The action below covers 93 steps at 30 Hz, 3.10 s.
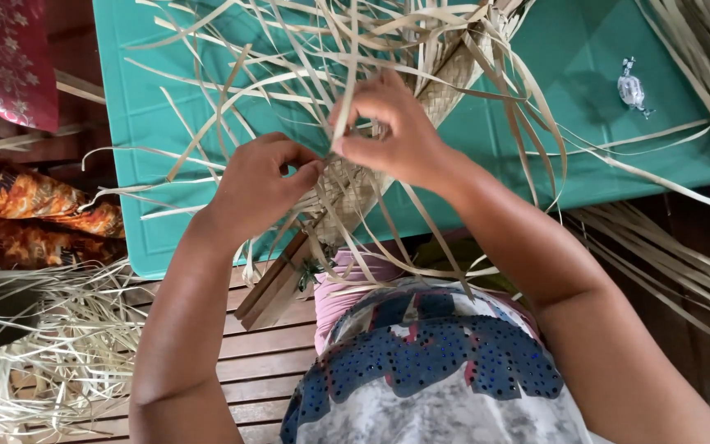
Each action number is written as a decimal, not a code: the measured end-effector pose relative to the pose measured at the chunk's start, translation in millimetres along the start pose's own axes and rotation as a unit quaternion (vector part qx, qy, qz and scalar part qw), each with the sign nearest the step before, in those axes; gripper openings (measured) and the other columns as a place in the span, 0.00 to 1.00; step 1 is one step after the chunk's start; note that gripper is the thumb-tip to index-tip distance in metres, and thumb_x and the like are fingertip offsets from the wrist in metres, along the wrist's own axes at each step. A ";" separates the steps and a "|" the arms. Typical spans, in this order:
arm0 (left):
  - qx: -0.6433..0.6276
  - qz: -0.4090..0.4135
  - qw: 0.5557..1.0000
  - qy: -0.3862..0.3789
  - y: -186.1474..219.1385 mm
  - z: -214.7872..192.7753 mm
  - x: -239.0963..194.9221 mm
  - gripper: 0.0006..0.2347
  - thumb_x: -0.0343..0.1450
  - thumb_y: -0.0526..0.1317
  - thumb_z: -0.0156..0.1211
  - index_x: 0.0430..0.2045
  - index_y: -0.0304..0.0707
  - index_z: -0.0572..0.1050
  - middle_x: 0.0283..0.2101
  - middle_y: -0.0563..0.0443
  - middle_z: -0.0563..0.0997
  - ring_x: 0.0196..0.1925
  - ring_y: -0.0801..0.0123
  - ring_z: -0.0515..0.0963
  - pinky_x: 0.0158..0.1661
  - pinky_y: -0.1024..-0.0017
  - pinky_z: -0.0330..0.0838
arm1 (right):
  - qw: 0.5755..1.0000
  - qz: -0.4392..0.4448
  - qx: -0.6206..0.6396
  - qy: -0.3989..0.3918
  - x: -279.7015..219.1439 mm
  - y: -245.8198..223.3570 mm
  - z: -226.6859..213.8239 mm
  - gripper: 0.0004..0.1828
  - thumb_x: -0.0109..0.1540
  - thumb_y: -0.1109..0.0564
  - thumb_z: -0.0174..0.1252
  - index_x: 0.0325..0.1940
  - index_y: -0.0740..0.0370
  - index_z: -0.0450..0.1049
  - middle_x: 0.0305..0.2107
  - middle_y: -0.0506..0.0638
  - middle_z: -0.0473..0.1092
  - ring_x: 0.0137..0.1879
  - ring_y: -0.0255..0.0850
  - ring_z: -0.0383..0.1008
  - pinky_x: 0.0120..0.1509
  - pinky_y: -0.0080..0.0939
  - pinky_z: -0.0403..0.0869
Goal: The person weaves dried palm leaves into a basket by hand, interlacing strands around a partially formed basket structure on a green tray. The hands repeatedly pull and tuck leaf strips to tighten the weave.
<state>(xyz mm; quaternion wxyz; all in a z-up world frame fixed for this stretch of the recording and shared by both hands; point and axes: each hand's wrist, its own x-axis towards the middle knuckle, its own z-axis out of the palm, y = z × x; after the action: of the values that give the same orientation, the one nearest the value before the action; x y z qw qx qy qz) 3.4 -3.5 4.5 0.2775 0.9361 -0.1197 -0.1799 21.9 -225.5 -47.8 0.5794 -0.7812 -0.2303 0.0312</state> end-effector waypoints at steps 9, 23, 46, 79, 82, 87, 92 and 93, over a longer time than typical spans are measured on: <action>-0.190 -0.034 0.981 -0.023 -23.4 6.7 0.8 0.10 0.73 0.43 0.59 0.36 0.37 0.85 0.21 0.49 0.77 0.24 0.72 0.71 0.26 0.69 0.63 | 0.930 -0.283 -0.186 0.140 -39.3 15.8 42.1 0.03 0.58 0.56 0.63 0.34 0.46 0.79 0.39 0.40 0.78 0.50 0.44 0.66 0.52 0.46 0.60; -0.128 -0.023 0.991 0.007 -27.3 16.9 13.0 0.11 0.71 0.45 0.60 0.34 0.38 0.84 0.26 0.43 0.82 0.30 0.64 0.81 0.30 0.64 0.70 | 0.849 -0.421 -0.310 0.076 -77.2 13.4 105.5 0.09 0.65 0.63 0.57 0.30 0.55 0.74 0.29 0.49 0.66 0.41 0.46 0.66 0.42 0.42 0.65; -0.057 0.133 0.972 0.187 -35.3 53.1 12.9 0.05 0.71 0.39 0.64 0.23 0.43 0.79 0.26 0.54 0.76 0.34 0.63 0.77 0.32 0.68 0.75 | 0.883 -0.119 -0.451 -0.043 -48.8 -39.6 13.6 0.04 0.63 0.55 0.54 0.34 0.51 0.68 0.18 0.42 0.67 0.18 0.40 0.71 0.19 0.38 0.68; 0.052 0.229 0.942 0.239 -36.5 53.3 15.6 0.06 0.71 0.38 0.64 0.23 0.43 0.79 0.23 0.56 0.72 0.28 0.62 0.78 0.33 0.67 0.75 | 0.929 0.101 -0.212 -0.287 58.3 -1.8 -19.8 0.28 0.70 0.46 0.53 0.16 0.59 0.64 0.09 0.45 0.55 0.15 0.39 0.56 0.26 0.46 0.61; 0.033 0.229 0.943 0.237 -37.9 53.4 17.3 0.04 0.69 0.38 0.64 0.24 0.42 0.79 0.23 0.53 0.72 0.29 0.59 0.78 0.33 0.65 0.75 | 0.943 0.110 -0.142 -0.280 58.8 7.5 -18.6 0.25 0.66 0.48 0.55 0.18 0.60 0.62 0.10 0.47 0.55 0.17 0.41 0.57 0.27 0.47 0.62; 0.005 0.214 0.951 0.223 -35.6 50.2 16.4 0.04 0.68 0.38 0.65 0.23 0.42 0.79 0.23 0.51 0.72 0.28 0.56 0.78 0.32 0.62 0.74 | 0.969 0.114 -0.050 -0.213 20.8 -38.0 -30.7 0.13 0.64 0.51 0.59 0.30 0.61 0.75 0.15 0.44 0.67 0.21 0.36 0.72 0.31 0.37 0.72; -0.073 0.073 0.988 0.117 -30.7 42.2 15.5 0.06 0.69 0.45 0.64 0.24 0.46 0.79 0.28 0.51 0.76 0.39 0.60 0.79 0.42 0.63 0.74 | 0.948 -0.234 -0.207 0.053 -33.1 -2.3 12.3 0.05 0.58 0.57 0.65 0.34 0.61 0.78 0.38 0.57 0.77 0.42 0.54 0.79 0.39 0.44 0.77; -0.073 0.074 0.988 0.117 -29.7 39.8 16.4 0.06 0.69 0.45 0.64 0.24 0.46 0.79 0.28 0.51 0.76 0.39 0.60 0.79 0.42 0.63 0.74 | 0.948 -0.234 -0.208 0.053 -36.7 5.9 18.0 0.05 0.58 0.57 0.65 0.34 0.61 0.78 0.38 0.57 0.77 0.42 0.54 0.79 0.39 0.44 0.77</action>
<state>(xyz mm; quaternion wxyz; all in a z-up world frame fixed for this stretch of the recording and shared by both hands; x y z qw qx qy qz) 5.9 -3.5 -47.7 0.3701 0.9164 -0.1419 -0.0561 -14.6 -225.3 -67.1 0.4066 -0.8089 -0.3769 -0.1955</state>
